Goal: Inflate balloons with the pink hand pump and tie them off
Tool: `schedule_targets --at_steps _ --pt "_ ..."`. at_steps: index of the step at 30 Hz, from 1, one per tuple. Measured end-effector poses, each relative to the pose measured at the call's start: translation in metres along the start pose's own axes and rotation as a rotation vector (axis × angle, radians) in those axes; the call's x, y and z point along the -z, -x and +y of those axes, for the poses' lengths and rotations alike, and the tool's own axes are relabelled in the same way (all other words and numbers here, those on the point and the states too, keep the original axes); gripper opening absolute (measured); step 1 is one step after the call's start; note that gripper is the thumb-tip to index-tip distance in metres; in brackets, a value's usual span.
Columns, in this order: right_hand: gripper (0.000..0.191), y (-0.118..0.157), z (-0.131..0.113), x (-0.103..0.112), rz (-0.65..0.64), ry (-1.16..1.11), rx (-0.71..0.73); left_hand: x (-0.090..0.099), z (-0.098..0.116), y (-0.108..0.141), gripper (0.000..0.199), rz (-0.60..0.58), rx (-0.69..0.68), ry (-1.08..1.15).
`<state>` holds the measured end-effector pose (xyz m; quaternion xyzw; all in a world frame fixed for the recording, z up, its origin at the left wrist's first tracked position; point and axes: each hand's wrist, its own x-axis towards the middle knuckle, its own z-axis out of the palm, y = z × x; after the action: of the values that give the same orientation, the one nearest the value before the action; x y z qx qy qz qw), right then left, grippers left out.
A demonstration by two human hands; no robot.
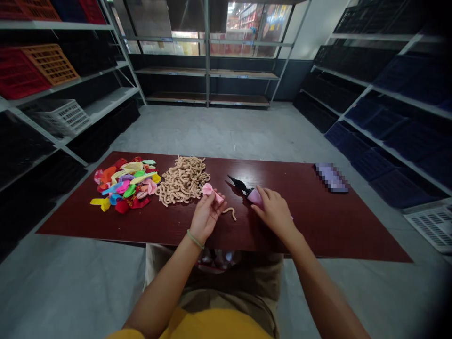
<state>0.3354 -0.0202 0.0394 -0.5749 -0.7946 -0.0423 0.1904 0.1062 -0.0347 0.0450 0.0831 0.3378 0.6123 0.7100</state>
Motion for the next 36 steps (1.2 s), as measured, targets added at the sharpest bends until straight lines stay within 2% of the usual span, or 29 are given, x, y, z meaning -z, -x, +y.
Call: schedule_targets --at_steps 3,5,9,12,15,18,24,30,36 --pt "0.05 0.001 0.011 -0.004 -0.128 0.108 0.007 -0.002 0.012 0.0 0.014 0.011 -0.019 0.01" --pt "0.049 0.002 0.005 0.001 -0.12 0.072 0.032 -0.003 0.023 0.0 0.017 0.008 -0.052 -0.001" --pt "0.059 0.013 -0.031 0.025 -0.02 -0.23 0.057 -0.003 0.044 0.0 0.023 0.015 -0.167 -0.029" --pt "0.064 0.022 -0.06 0.038 -0.08 -0.331 0.147 -0.002 0.057 0.0 0.027 0.037 -0.246 -0.022" --pt "0.066 0.027 -0.076 0.036 -0.106 -0.319 0.225 0.0 0.066 0.001 0.027 0.039 -0.299 -0.008" --pt "0.067 0.025 -0.082 0.029 -0.087 -0.306 0.241 0.002 0.072 0.005 0.027 0.024 -0.331 0.004" --pt "0.065 0.02 -0.093 0.026 -0.111 -0.295 0.247 0.005 0.076 0.012 0.029 -0.038 -0.377 -0.044" --pt "0.063 0.021 -0.109 0.018 -0.167 -0.398 0.226 0.005 0.072 0.014 0.029 -0.037 -0.44 -0.086" --pt "0.059 0.022 -0.128 0.007 -0.301 -0.536 0.119 0.003 0.063 0.019 0.028 -0.033 -0.426 -0.071"
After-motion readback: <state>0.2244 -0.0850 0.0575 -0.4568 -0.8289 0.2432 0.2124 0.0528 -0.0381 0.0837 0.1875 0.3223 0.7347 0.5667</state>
